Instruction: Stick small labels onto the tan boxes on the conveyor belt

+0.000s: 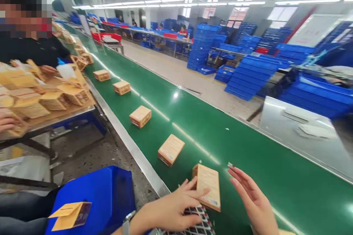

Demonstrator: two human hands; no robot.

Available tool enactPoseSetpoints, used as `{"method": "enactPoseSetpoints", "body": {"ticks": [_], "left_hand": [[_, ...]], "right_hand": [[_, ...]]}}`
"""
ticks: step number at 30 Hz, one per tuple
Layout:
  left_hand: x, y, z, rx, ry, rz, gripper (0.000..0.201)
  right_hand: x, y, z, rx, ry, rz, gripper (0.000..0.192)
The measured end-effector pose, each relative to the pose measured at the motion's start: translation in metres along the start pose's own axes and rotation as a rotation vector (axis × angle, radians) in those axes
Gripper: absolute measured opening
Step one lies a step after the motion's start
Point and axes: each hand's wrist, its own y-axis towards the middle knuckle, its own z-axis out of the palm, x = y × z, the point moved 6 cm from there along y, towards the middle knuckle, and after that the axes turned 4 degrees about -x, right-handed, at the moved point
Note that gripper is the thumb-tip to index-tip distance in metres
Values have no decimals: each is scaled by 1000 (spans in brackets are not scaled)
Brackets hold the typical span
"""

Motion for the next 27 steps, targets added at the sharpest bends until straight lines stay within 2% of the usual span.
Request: {"method": "enactPoseSetpoints", "body": {"ticks": [3,6,9,12,17,27], "left_hand": [[2,1,1,45,10,-52,19],[4,2,7,70,-11,-62,17],[2,4,13,87,-15,-84,17],[-3,7,18,114,-8,-120,16],[-8,10,27,147,12,-132,14],[-13,17,48,212,96,-127,13]], "right_hand": [[2,-16,4,-118,242,127,49],[3,-30,10,-137,392,221,50],[-2,-39,10,-145,347,283,50],[-11,-45,7,-216,242,267,47],[-28,-57,15,-226,324,317,43],[-18,-68,2,-257,188,286,41]]}}
